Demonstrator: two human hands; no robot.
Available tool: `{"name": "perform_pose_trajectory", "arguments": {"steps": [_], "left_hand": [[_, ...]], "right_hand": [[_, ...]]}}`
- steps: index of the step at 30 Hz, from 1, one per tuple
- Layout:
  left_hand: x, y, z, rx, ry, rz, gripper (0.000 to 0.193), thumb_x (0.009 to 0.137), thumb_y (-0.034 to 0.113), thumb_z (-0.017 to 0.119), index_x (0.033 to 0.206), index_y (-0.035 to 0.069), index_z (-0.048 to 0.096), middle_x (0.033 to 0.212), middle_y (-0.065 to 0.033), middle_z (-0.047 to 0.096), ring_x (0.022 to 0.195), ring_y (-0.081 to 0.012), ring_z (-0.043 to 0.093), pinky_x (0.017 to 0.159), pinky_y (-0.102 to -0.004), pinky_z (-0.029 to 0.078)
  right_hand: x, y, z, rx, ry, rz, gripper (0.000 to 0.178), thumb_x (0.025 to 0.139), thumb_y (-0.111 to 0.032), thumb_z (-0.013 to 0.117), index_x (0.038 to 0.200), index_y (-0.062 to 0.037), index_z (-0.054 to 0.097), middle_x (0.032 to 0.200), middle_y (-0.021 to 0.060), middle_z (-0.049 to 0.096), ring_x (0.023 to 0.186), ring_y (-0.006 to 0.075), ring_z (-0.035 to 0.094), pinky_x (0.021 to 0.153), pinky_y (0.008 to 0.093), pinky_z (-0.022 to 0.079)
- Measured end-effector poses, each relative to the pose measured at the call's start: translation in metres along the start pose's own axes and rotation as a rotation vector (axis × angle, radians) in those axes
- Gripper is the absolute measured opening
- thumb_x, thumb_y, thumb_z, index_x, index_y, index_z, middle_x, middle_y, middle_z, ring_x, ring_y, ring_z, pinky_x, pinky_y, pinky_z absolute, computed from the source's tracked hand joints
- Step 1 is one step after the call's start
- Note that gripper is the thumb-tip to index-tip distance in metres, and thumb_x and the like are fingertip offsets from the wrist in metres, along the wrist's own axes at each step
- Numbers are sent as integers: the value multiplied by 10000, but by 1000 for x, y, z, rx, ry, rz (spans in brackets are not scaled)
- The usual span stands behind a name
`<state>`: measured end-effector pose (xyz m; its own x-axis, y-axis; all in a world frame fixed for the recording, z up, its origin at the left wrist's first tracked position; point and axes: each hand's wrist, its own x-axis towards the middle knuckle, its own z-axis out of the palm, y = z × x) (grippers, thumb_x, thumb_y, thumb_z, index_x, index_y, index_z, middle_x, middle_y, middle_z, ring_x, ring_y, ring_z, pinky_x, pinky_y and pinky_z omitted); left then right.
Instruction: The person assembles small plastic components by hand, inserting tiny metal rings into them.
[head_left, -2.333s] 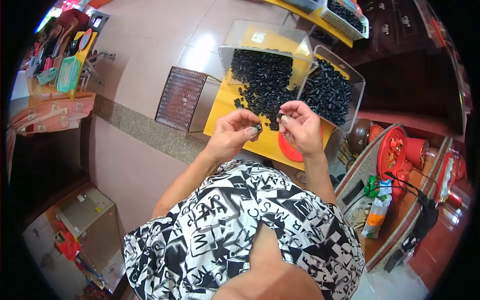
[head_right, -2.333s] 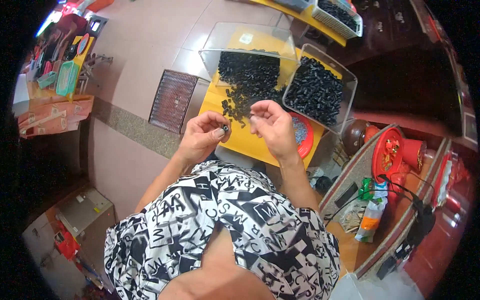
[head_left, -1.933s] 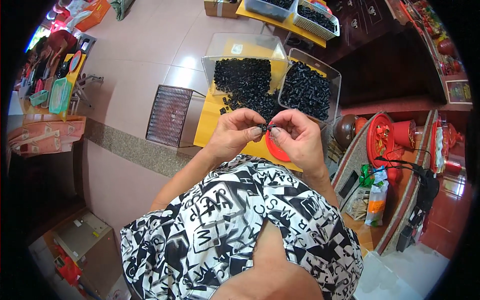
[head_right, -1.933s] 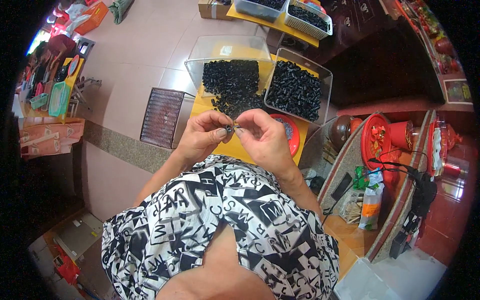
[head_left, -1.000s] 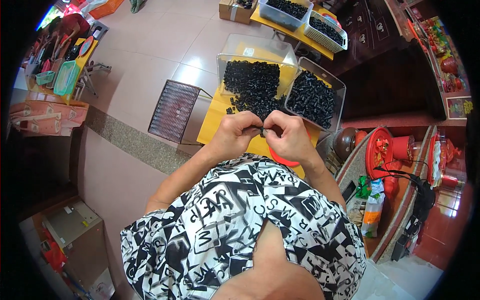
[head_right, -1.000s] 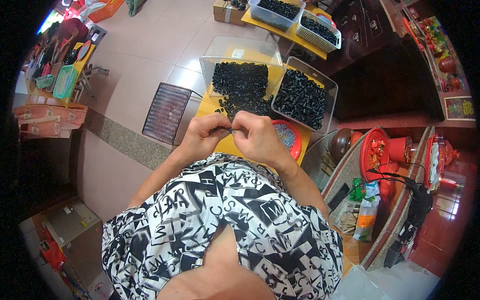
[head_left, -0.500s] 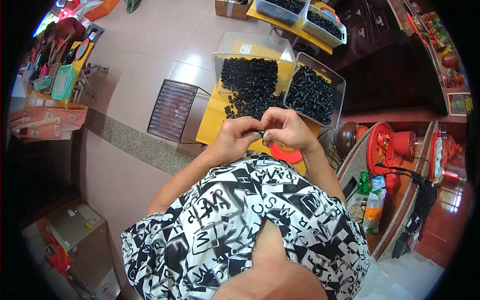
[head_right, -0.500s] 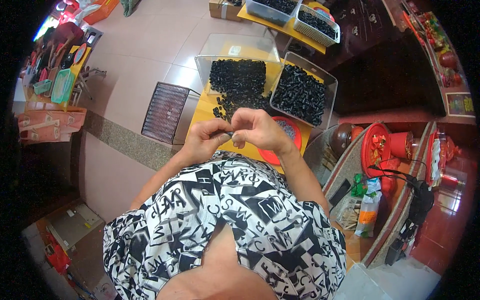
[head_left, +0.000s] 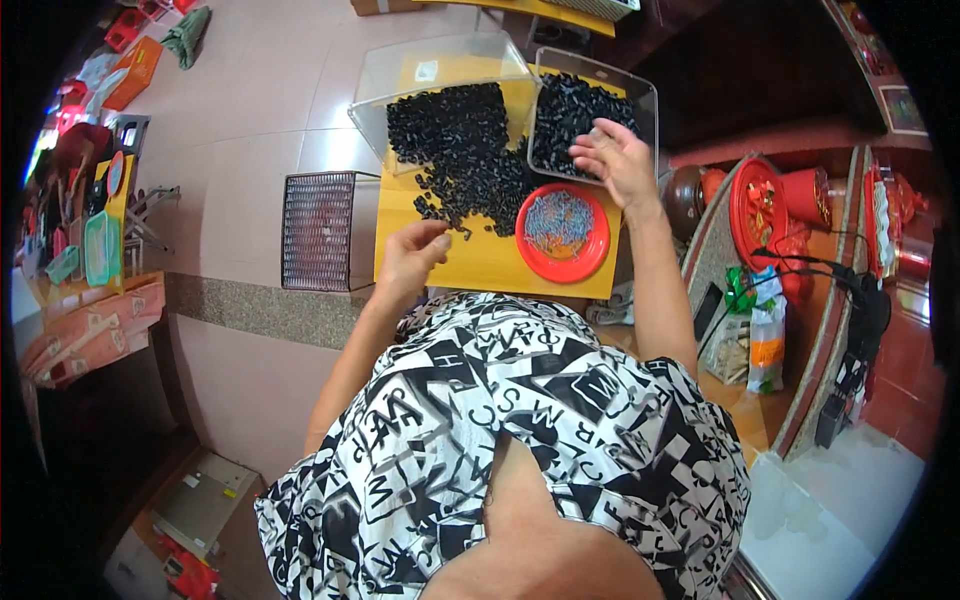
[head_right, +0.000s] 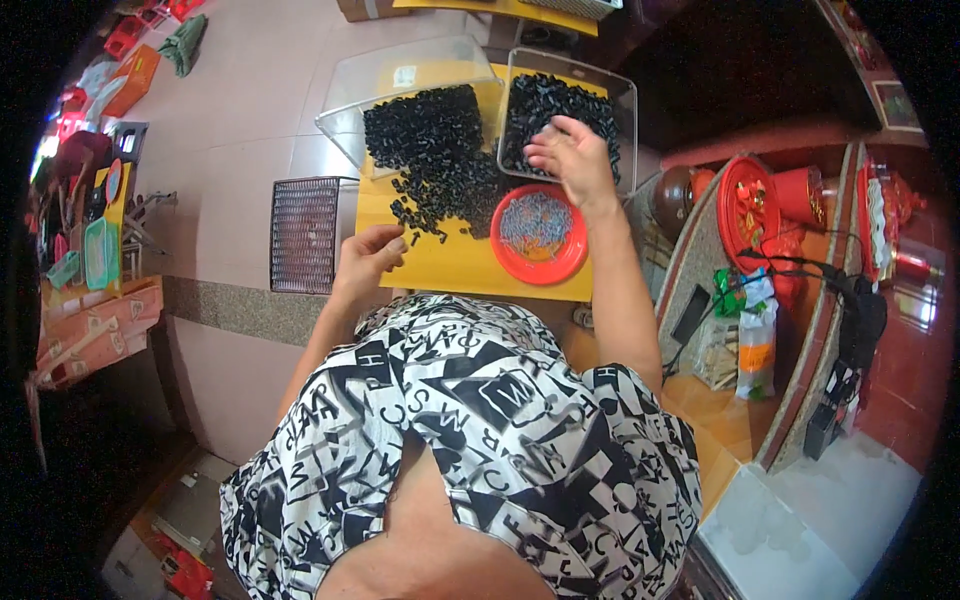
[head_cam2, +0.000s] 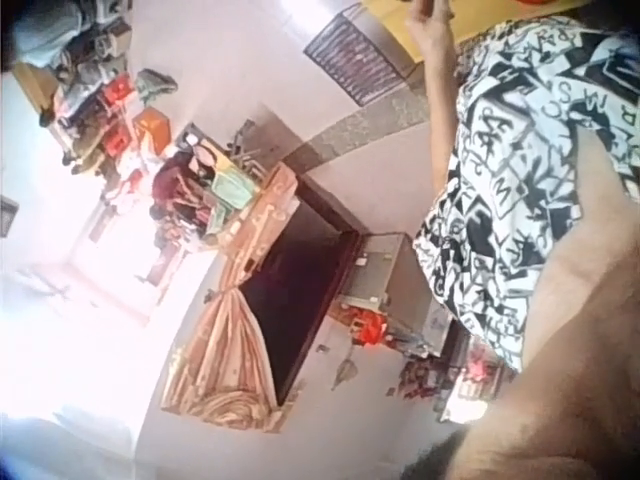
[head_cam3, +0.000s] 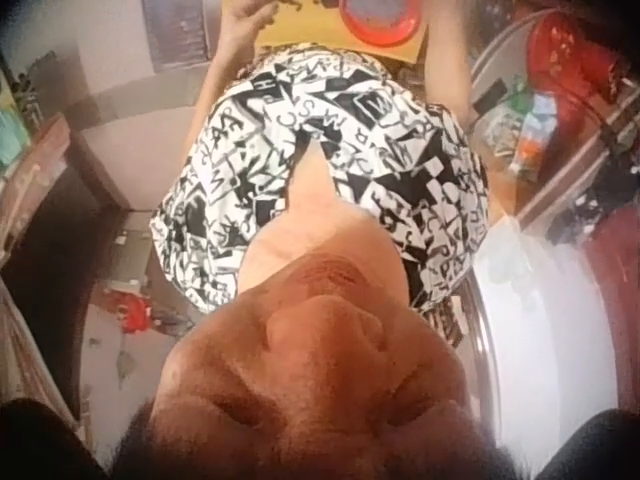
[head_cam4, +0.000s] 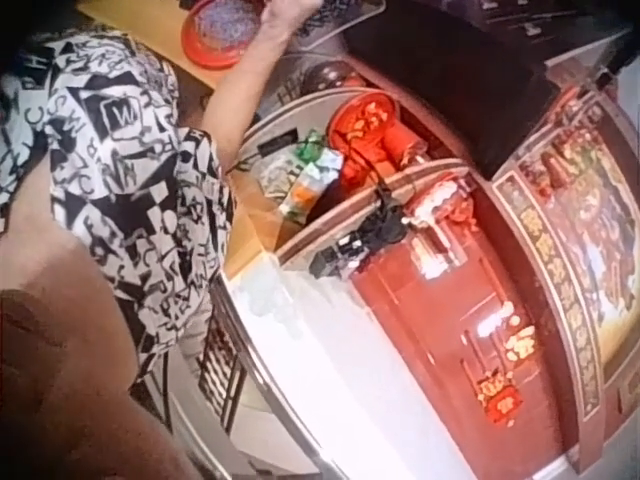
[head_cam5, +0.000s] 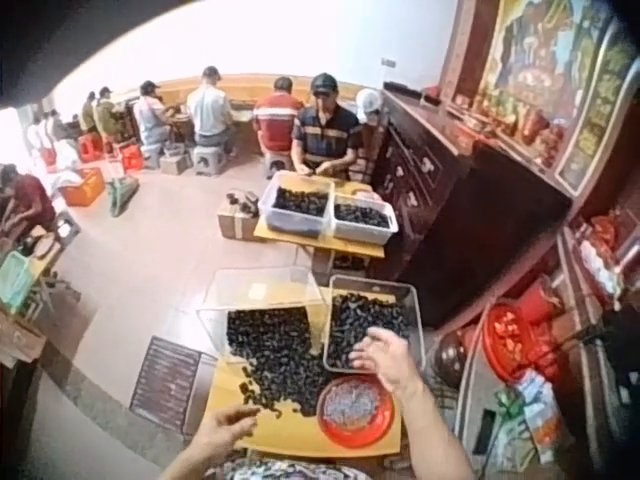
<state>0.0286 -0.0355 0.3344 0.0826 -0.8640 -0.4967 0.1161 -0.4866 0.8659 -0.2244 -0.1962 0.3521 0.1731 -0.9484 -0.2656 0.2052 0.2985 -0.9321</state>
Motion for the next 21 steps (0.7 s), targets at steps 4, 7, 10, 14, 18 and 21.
{"name": "perform_pose_trajectory", "arguments": {"steps": [4,7,10,14,18,21], "left_hand": [[6,-35,-15,-48,52,-83,194,778,82,578,932,-34,562,720,-31,569,580,-94,505,532,-203,402],[9,-65,-20,-184,53,-231,120,809,92,551,873,-9,560,680,-35,547,540,-97,484,482,-206,369],[24,-83,-13,-167,-7,-319,103,805,90,555,858,2,562,677,-33,545,518,-94,467,473,-206,358],[30,-97,-12,-128,-22,-379,90,789,90,566,822,6,572,656,-15,547,534,-81,476,485,-195,369],[38,-97,-6,-83,70,-400,90,789,85,564,817,0,572,648,-15,544,530,-84,472,478,-199,363],[49,-110,-10,-38,90,-413,93,779,84,568,793,-8,572,623,-15,533,509,-86,468,465,-202,359]], "right_hand": [[-5,46,-55,-497,93,138,236,813,-145,539,975,26,512,778,89,584,638,117,569,522,215,470],[-24,124,-88,-991,-39,175,140,783,-136,563,847,-12,570,571,40,546,486,89,515,444,212,406],[-47,240,-142,-940,16,365,144,750,-114,596,838,-3,574,612,49,557,478,92,515,443,248,421],[-66,276,-112,-1088,186,459,276,678,-164,636,897,-3,585,775,187,597,779,306,592,697,378,463],[-64,292,-102,-1235,218,493,291,665,-147,638,904,2,569,809,215,585,856,367,557,754,410,442],[-55,292,-99,-1353,196,569,194,706,-115,553,871,-15,538,828,231,580,840,369,563,720,438,445]]}}
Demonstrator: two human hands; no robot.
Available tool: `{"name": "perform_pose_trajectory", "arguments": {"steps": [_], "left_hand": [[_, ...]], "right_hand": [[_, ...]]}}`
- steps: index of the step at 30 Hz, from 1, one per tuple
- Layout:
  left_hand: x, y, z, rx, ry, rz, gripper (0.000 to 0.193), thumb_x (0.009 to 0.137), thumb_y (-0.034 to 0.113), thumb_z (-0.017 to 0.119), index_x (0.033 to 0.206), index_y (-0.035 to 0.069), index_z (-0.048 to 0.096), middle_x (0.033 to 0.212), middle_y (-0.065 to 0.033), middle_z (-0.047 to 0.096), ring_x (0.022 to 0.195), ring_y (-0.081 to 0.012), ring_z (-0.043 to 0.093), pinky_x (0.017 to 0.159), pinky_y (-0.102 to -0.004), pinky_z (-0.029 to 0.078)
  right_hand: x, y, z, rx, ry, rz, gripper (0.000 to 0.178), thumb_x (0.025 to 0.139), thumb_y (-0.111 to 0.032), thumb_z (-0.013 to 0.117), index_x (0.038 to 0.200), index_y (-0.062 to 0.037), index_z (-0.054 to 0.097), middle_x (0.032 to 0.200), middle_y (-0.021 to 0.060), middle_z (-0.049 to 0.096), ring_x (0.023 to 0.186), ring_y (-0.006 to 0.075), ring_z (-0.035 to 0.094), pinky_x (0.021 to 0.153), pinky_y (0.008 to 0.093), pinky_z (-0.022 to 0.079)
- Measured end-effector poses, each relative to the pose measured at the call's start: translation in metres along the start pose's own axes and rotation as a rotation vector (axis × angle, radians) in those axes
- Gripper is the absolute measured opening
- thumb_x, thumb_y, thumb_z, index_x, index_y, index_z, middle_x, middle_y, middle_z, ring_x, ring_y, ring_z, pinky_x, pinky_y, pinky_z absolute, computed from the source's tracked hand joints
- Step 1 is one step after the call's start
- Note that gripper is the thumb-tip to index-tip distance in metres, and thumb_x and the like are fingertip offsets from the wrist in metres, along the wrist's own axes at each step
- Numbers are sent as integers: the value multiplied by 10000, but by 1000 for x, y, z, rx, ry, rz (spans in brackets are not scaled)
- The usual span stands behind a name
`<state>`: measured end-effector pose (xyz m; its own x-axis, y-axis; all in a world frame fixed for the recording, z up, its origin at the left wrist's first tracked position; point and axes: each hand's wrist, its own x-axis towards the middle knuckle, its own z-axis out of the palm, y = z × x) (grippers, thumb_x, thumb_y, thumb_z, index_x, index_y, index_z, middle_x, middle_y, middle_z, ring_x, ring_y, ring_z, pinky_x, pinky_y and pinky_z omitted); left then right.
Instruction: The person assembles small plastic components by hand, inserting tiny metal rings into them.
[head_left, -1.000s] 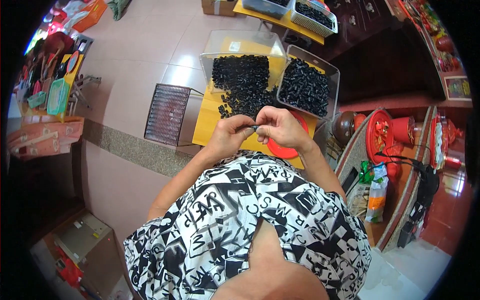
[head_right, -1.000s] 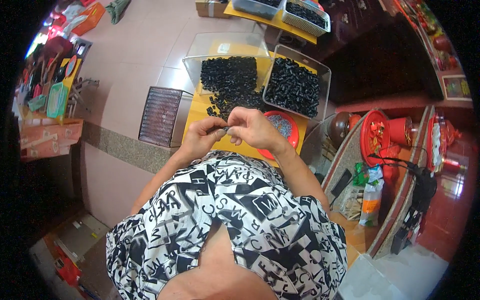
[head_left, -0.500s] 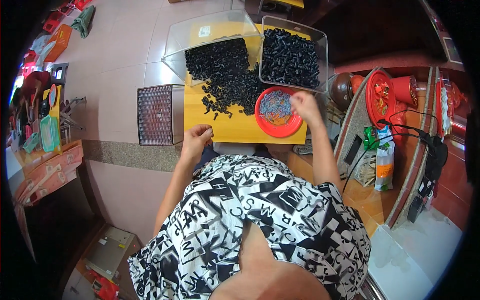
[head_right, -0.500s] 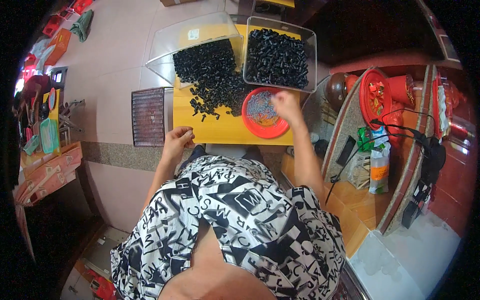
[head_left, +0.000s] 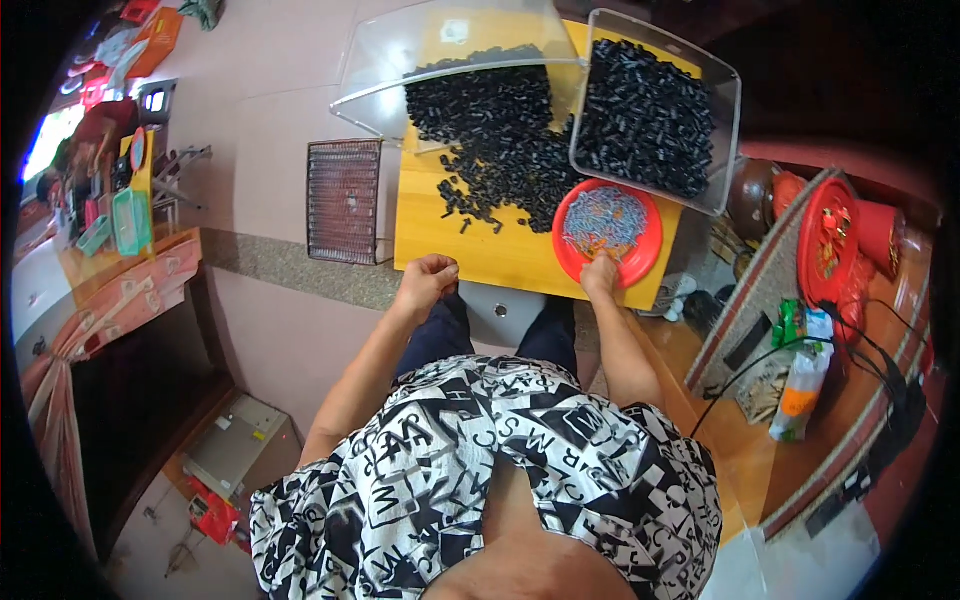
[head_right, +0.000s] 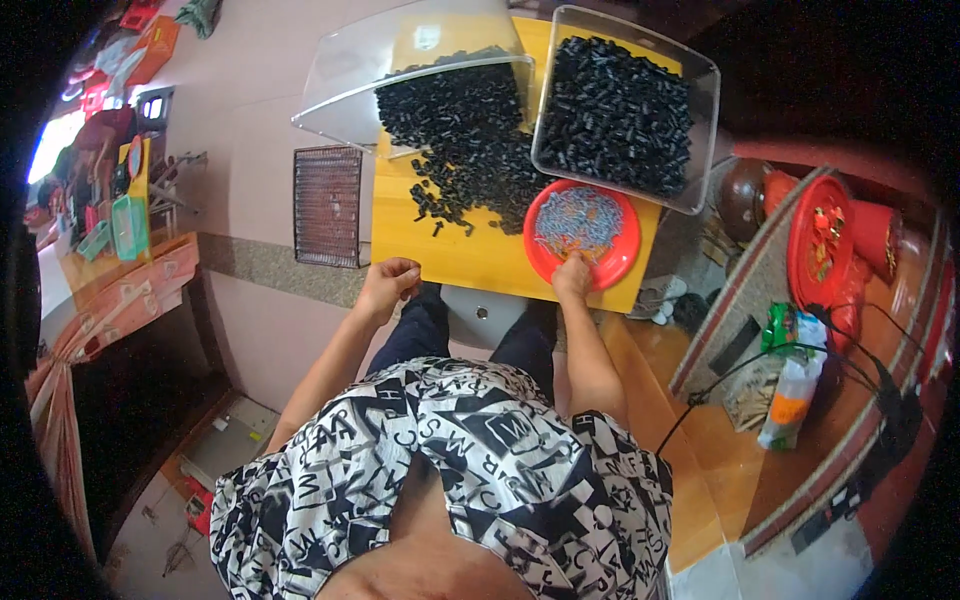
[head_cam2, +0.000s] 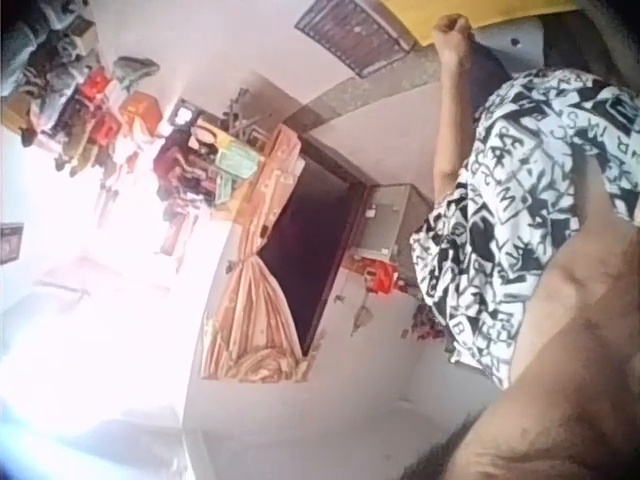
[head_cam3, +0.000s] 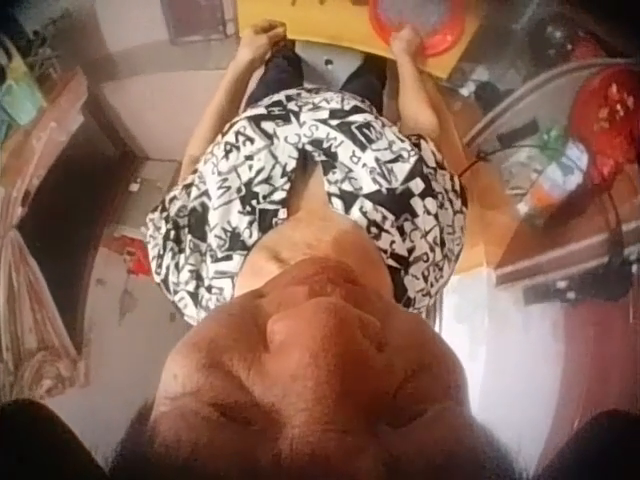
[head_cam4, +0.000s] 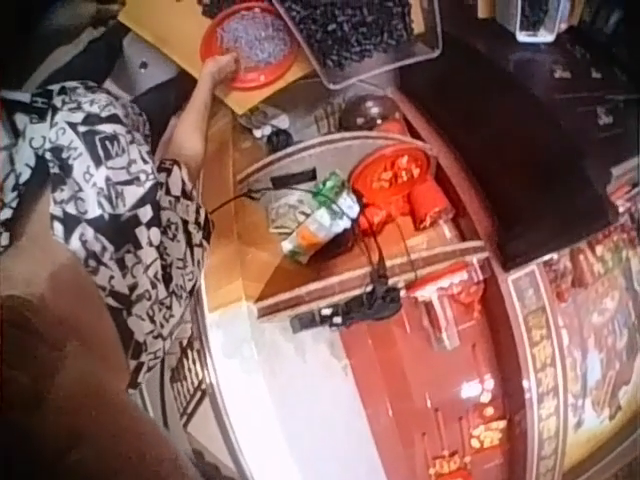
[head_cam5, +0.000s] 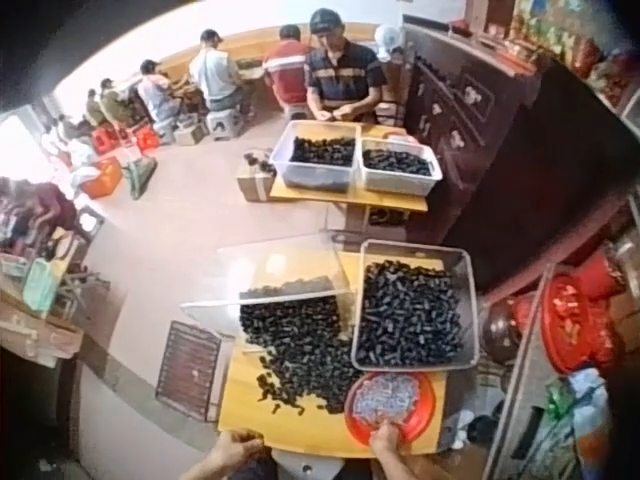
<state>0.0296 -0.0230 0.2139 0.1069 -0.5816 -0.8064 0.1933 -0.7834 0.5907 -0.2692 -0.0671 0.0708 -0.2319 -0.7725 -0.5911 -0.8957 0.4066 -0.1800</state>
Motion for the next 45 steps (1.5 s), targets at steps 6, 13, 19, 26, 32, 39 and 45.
{"name": "perform_pose_trajectory", "arguments": {"steps": [6,13,19,26,32,39,45], "left_hand": [[73,-18,-11,151,180,103,110,748,81,572,798,-15,588,645,-29,561,532,-105,506,483,-226,389],[163,-11,2,553,564,378,221,698,165,603,839,-5,618,719,-140,616,654,-223,601,619,-312,462],[188,5,16,829,540,184,255,681,177,577,894,42,613,869,-167,608,849,-320,567,753,-375,443],[191,21,28,837,610,99,234,657,104,535,873,59,613,857,-170,606,860,-320,567,754,-389,445],[185,23,30,706,686,112,246,643,90,558,879,35,602,817,-173,607,792,-299,588,702,-368,458],[122,17,18,-598,-41,2,111,743,-17,552,833,44,576,711,-49,569,564,-154,524,500,-294,426],[14,70,39,-936,-516,86,105,780,11,529,866,61,563,761,-59,568,639,-156,536,550,-249,403]], "right_hand": [[7,9,9,25,1,-118,131,720,-114,547,778,2,527,733,229,566,746,374,563,658,444,435],[-10,23,15,395,57,3,146,741,-146,510,740,-1,521,697,193,575,708,335,576,639,399,436],[-44,20,6,662,-104,6,139,793,-139,492,805,-18,560,613,93,552,562,178,559,535,319,432],[-67,1,-29,742,-188,-73,100,827,-109,495,831,-26,552,621,4,509,495,78,494,445,217,394],[-76,-26,-51,842,-288,-51,94,821,-101,521,866,-36,572,638,-17,517,530,58,489,461,191,399],[-91,-75,-98,1201,-501,-202,84,808,-49,525,861,5,562,690,25,556,590,77,529,498,193,429],[-129,-138,-161,1353,-455,-468,83,794,-27,557,867,13,553,733,53,571,604,96,539,538,206,447]]}}
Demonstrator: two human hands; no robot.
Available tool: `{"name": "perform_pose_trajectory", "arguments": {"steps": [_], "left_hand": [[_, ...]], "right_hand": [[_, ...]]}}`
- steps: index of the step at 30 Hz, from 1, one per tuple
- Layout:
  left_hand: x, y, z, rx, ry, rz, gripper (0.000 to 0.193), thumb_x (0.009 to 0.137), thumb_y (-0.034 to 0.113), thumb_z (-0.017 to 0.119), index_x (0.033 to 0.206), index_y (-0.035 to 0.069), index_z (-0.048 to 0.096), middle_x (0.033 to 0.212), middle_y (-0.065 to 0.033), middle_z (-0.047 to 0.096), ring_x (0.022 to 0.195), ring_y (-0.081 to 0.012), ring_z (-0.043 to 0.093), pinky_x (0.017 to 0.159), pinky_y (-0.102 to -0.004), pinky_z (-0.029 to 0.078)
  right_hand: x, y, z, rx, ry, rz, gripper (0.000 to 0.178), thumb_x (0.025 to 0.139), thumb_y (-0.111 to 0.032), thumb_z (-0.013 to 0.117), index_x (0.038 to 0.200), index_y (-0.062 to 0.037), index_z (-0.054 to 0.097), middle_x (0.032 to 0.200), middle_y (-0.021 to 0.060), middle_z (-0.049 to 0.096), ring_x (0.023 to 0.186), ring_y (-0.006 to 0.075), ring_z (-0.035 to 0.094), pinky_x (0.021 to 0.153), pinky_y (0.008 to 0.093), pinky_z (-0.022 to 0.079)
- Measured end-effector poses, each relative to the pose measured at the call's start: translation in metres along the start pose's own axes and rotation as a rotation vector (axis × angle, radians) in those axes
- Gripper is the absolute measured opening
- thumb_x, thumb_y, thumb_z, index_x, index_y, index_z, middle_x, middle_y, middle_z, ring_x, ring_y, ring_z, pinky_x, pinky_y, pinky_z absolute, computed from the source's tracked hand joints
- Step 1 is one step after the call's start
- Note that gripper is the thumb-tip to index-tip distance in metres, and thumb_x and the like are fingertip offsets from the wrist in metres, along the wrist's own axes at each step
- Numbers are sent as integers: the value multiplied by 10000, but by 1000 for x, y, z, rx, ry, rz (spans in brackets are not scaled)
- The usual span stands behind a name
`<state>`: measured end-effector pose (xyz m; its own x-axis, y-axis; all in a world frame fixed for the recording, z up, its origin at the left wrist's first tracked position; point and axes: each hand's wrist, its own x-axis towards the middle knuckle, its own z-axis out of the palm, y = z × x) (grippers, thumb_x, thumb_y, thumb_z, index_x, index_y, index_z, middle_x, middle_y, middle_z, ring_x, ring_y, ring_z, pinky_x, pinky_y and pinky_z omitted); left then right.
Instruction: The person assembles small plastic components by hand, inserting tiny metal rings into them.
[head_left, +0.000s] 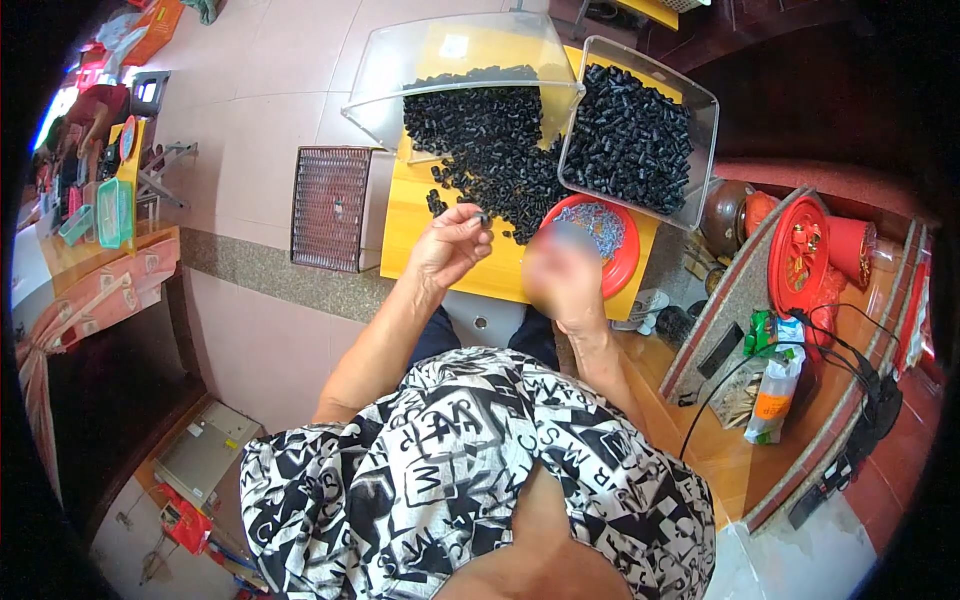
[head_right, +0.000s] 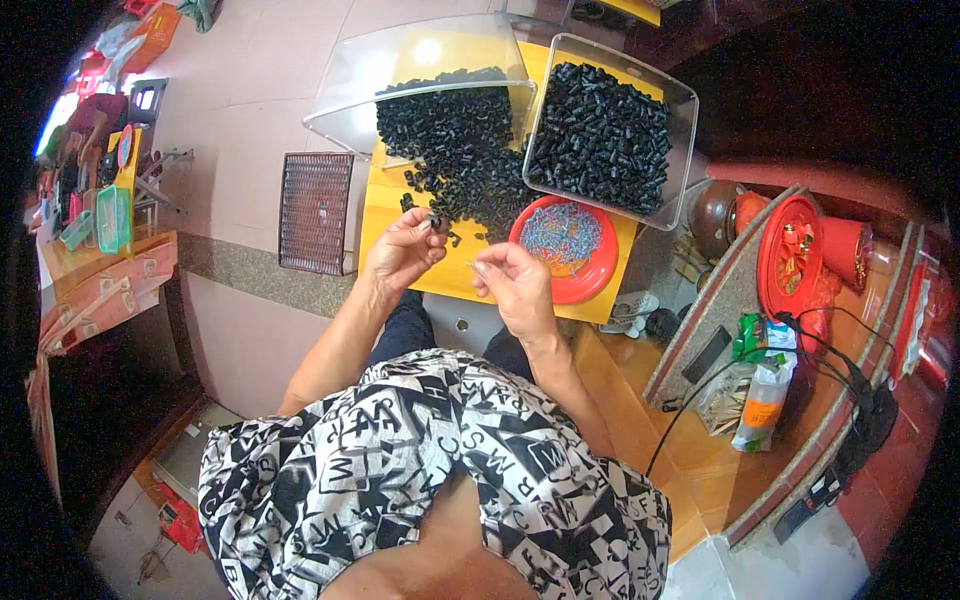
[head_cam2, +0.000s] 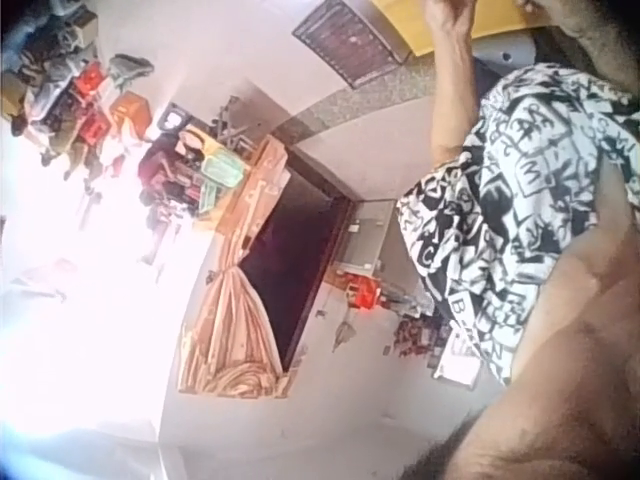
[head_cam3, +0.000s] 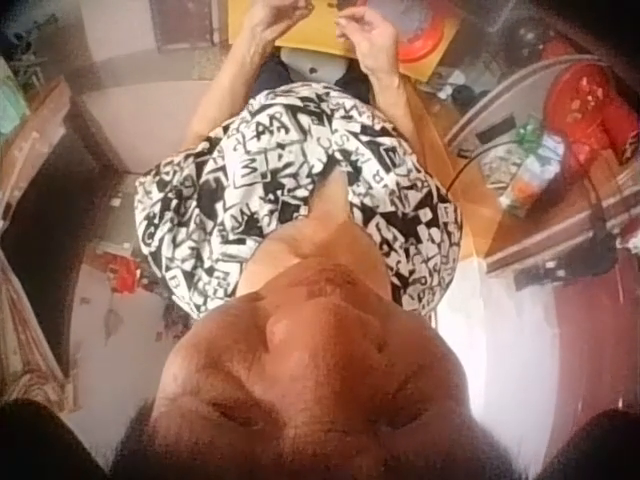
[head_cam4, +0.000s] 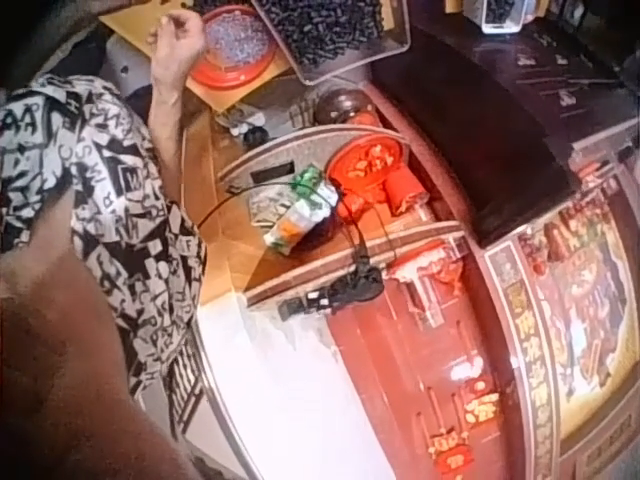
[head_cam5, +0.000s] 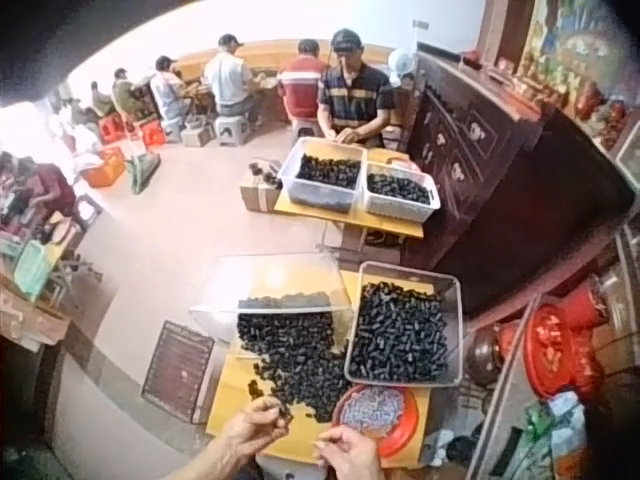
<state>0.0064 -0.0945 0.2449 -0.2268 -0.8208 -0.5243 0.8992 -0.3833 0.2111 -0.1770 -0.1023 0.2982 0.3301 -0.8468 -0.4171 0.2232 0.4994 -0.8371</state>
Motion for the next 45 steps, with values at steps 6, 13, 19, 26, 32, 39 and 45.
{"name": "perform_pose_trajectory", "arguments": {"steps": [6,13,19,26,32,39,45], "left_hand": [[-39,3,51,-16,-148,-21,116,774,32,555,885,62,559,820,-80,590,686,-165,553,611,-279,447],[-69,5,67,71,-200,13,124,763,15,560,883,45,555,774,-69,589,647,-155,557,578,-261,433],[-82,6,68,160,-155,86,118,763,7,555,878,29,546,756,-71,586,616,-151,554,560,-245,435],[-85,7,61,122,-175,47,135,763,-3,548,896,19,543,739,-64,574,604,-148,543,564,-237,439],[-87,23,52,13,-96,87,196,775,11,527,970,21,545,771,-75,546,626,-151,496,551,-256,387],[-96,37,16,-22,23,121,239,766,42,537,1001,8,515,811,-96,508,645,-159,462,551,-260,380],[-115,35,-7,-23,120,174,235,767,44,536,999,9,516,813,-97,517,650,-161,470,554,-264,386]], "right_hand": [[-11,-34,37,-150,-63,-323,77,792,-12,558,863,15,553,864,49,529,650,81,517,575,192,435],[-22,-46,53,-351,-92,-444,45,779,17,550,824,16,559,824,42,534,692,85,508,602,200,418],[-28,-48,59,-377,-149,-399,60,779,5,563,838,6,557,812,25,537,653,58,496,570,183,412],[-18,-45,65,-314,-229,-287,113,761,0,593,845,-5,517,737,1,539,644,48,492,566,176,407],[25,-30,23,-211,-150,-55,92,816,-109,549,837,-19,550,670,13,543,564,72,514,496,184,419],[91,155,-78,-932,126,187,119,736,-120,595,802,-23,577,633,87,573,576,161,570,508,257,458],[114,181,-38,-1256,119,54,211,707,-176,569,865,-36,569,823,203,590,811,340,569,712,406,453]]}}
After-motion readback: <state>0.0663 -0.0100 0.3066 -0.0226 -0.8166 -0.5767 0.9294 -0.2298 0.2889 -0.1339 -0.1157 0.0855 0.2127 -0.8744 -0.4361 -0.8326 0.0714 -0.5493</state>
